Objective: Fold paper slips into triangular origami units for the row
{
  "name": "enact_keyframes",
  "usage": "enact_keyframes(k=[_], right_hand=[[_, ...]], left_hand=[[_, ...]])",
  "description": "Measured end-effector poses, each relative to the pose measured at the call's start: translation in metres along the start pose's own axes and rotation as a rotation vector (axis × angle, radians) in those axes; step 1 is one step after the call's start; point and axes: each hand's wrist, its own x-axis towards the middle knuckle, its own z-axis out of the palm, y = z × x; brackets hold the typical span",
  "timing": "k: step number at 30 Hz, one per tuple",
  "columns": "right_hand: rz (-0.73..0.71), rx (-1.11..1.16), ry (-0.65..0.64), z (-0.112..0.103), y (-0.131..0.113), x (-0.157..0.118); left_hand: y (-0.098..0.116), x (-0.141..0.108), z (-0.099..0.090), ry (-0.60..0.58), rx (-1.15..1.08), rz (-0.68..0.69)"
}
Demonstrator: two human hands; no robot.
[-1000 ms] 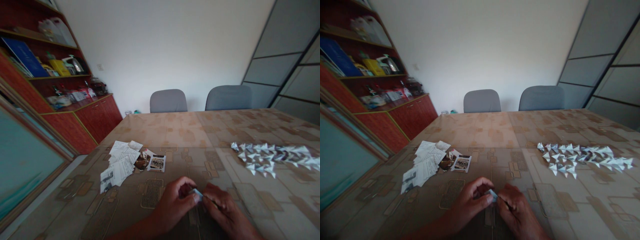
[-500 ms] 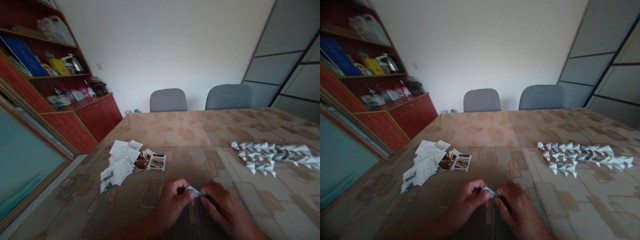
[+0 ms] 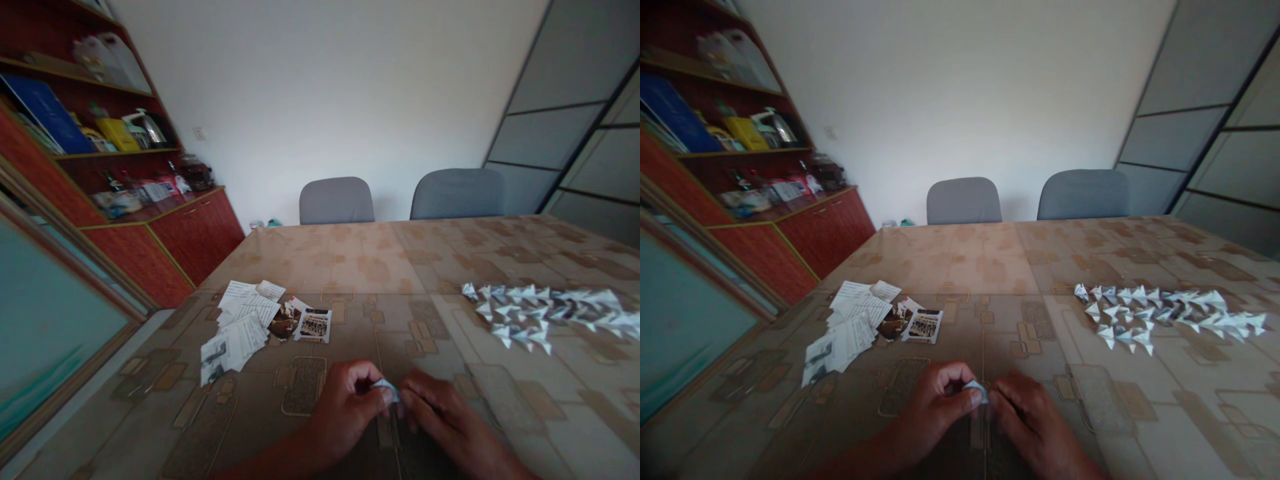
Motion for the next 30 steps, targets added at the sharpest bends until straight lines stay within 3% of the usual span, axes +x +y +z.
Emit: enact_keyframes(k=[4,12,19,26,30], right_hand=[[-0.065,-0.083,0.051,0.0036,0.0038,0.0010],[-0.072,-0.074,0.152,0.0018,0.0022,0.0017],[-0.076,-0.077,0.184,-0.0011,-0.0035,0.0014],[-0.022,0.129,0.189,0.0002,-0.0004,0.0010],[-0.061,0.056,0.169,0.0015,0.0000,-0.0001]], left_hand=[[-0.0009,-0.0012,0.0043,0.021,0.043,-0.002],[0.0000,0.0046,0.0003,-0.004,-0.157,-0.046],[-0.0019,-0.0018,0.0009,0.078,0.216,0.059],[-0.0005,0.0003,-0.0013,0.089,0.197,0.121],[0.0035,-0.0035,-0.0020,0.105,0.296,0.166]])
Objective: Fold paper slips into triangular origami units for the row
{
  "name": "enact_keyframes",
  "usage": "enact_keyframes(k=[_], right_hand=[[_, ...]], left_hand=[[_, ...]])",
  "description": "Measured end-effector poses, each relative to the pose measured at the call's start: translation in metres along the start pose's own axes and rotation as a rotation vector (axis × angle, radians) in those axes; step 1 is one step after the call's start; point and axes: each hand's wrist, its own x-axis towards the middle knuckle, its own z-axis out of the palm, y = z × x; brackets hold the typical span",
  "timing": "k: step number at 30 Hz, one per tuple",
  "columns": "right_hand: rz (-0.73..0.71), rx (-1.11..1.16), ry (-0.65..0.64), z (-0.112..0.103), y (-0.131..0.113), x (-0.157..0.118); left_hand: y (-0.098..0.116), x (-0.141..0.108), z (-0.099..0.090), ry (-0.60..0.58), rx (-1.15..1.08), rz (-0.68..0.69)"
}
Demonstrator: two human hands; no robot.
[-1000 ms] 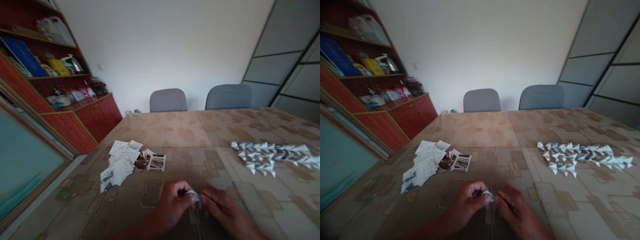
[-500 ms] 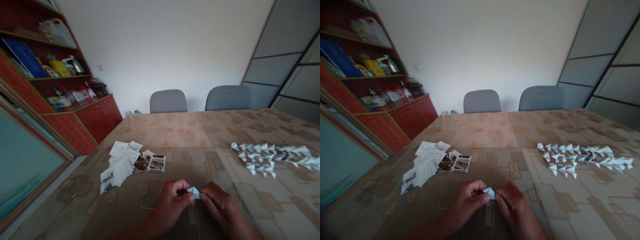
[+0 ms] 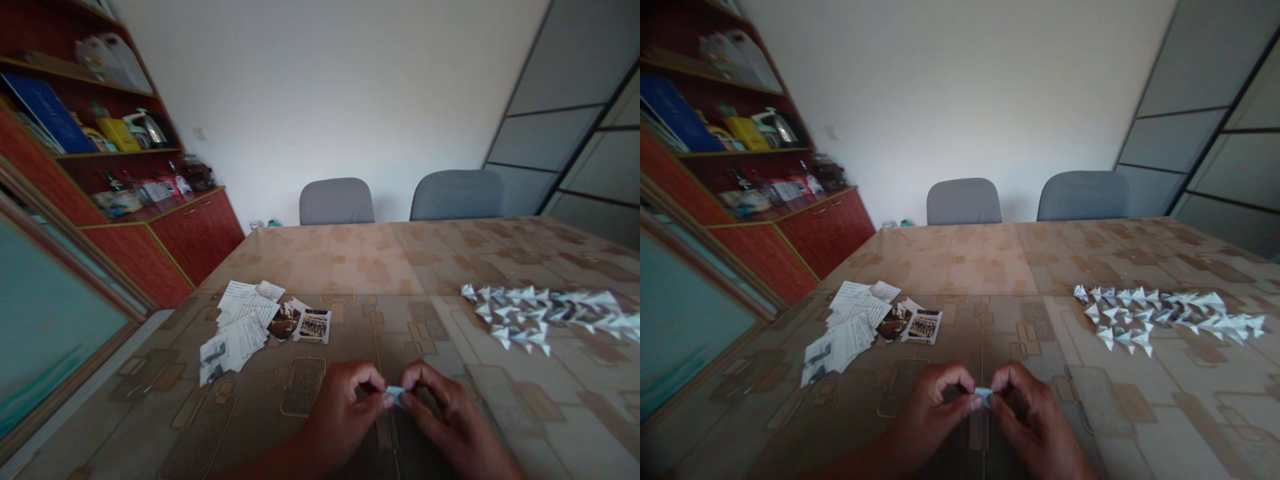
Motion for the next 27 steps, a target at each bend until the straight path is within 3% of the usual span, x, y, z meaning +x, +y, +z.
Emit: enact_keyframes(k=[4,10,14,17,19,27], right_hand=[[-0.050,-0.127,-0.015,-0.003,-0.004,0.000],[-0.025,-0.069,-0.002,-0.007,-0.004,0.001],[-0.230,-0.173,0.035,-0.008,-0.004,0.001],[-0.378,-0.262,0.053,-0.010,-0.005,0.003],[-0.425,-0.320,0.059,-0.011,-0.005,0.004],[-0.478,-0.429,0.071,-0.009,0.004,0.005]], left_hand=[[-0.001,-0.001,0.002,-0.036,0.020,-0.009],[-0.005,0.003,0.002,0.017,-0.043,-0.014],[-0.009,0.002,0.000,0.078,0.188,0.264],[-0.011,0.003,-0.002,0.058,0.341,0.528],[-0.010,0.004,-0.003,0.036,0.421,0.628],[-0.017,0.005,-0.001,-0.003,0.655,0.633]])
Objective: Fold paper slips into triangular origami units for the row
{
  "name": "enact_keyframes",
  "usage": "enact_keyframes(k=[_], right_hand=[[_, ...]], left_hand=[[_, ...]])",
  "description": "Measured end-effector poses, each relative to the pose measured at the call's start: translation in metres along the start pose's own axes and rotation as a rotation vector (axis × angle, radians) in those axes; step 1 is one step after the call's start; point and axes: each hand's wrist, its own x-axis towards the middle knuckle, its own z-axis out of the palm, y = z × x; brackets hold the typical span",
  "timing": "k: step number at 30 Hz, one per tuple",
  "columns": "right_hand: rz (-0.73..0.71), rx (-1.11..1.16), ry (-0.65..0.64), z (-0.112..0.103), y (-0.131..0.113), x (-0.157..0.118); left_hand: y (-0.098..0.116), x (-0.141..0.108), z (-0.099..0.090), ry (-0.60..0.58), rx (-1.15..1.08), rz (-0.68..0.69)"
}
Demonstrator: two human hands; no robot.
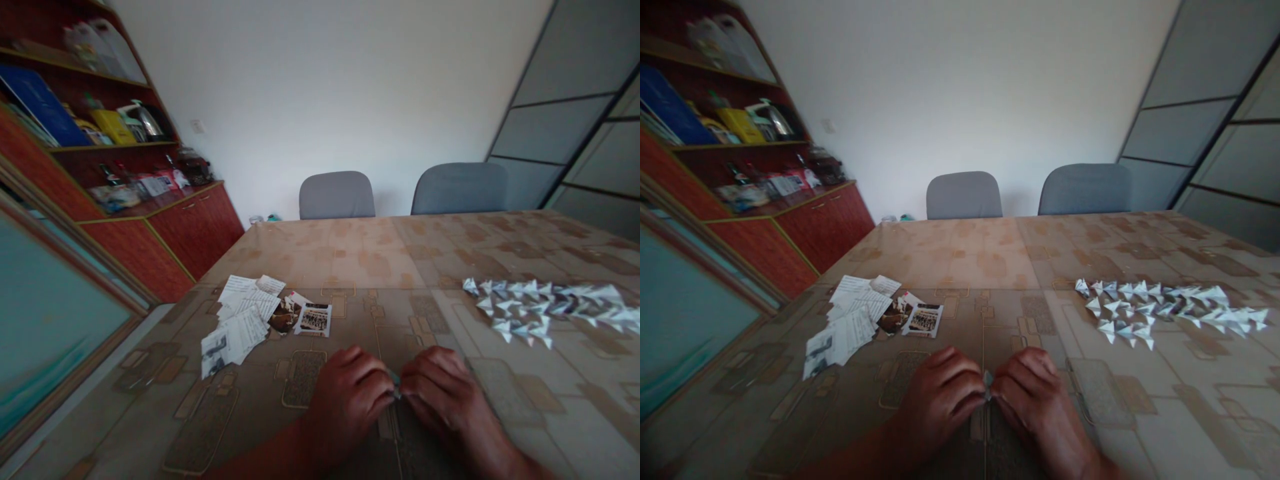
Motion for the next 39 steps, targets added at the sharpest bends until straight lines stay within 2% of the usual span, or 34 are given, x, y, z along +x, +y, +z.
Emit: enact_keyframes(k=[12,21,28,39], right_hand=[[0.007,-0.063,-0.204,0.004,0.006,-0.010],[0.015,-0.073,-0.225,0.001,0.008,-0.009],[0.068,-0.014,-0.297,-0.002,0.006,-0.007],[0.187,0.081,-0.306,-0.002,0.013,-0.007]], left_hand=[[0.005,-0.010,0.012,-0.116,0.038,-0.082],[0.009,-0.009,0.008,-0.140,0.032,-0.090],[0.009,-0.008,0.007,-0.146,0.023,-0.077],[0.014,-0.004,0.010,-0.096,-0.161,-0.312]])
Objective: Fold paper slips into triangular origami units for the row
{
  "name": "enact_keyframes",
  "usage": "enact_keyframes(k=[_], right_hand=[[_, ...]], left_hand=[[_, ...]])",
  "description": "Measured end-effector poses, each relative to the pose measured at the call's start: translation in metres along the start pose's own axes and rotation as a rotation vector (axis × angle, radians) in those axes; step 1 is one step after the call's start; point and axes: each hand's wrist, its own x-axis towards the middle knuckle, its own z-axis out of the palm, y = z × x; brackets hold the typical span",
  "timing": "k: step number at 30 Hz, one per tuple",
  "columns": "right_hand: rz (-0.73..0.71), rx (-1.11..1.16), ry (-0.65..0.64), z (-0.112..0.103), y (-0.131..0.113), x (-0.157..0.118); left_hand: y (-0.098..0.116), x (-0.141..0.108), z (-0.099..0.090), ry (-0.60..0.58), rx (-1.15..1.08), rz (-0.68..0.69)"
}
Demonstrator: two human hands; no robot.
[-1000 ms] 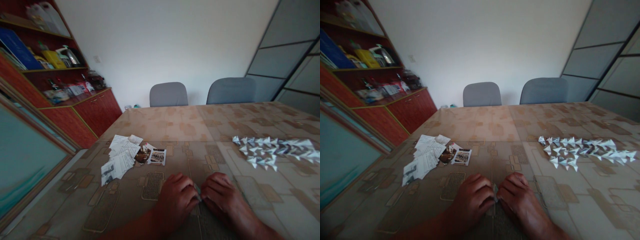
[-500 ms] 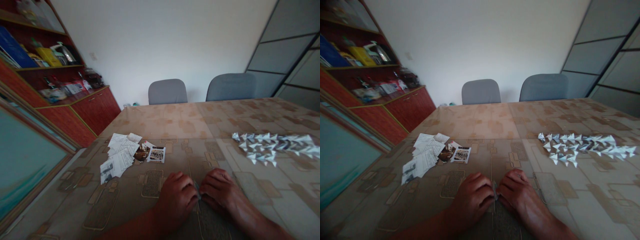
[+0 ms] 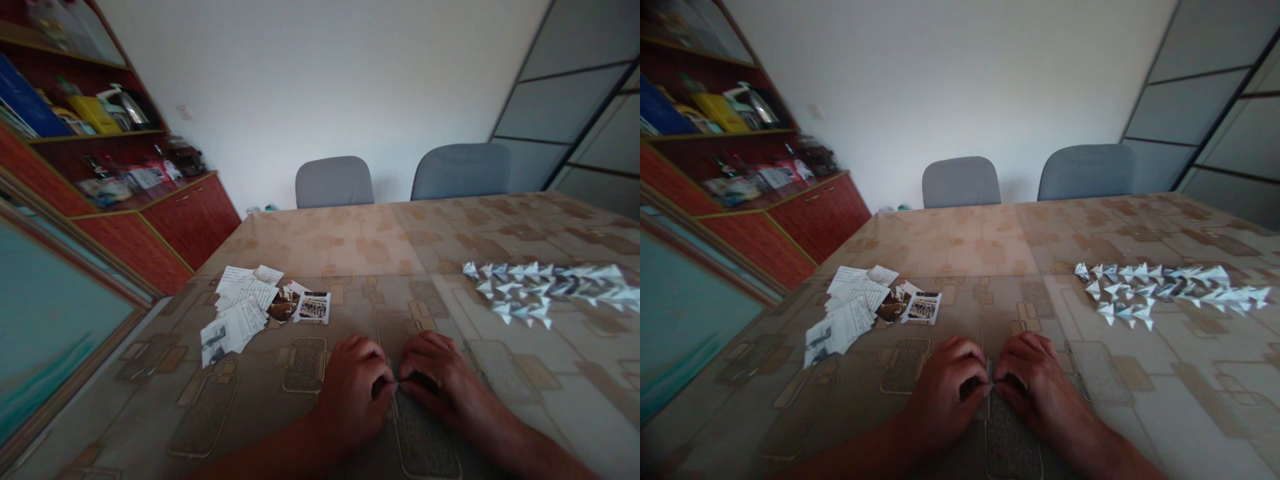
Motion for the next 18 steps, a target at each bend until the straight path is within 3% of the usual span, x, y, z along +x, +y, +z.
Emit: enact_keyframes(k=[12,18], right_hand=[[0.097,-0.036,-0.026,-0.0009,-0.0040,0.0036],[0.136,-0.071,0.012,0.0049,-0.0056,0.0045]], left_hand=[[0.0009,0.0015,-0.0031,-0.004,0.009,-0.002],[0.0023,0.0038,0.0003,0.009,0.025,-0.092]])
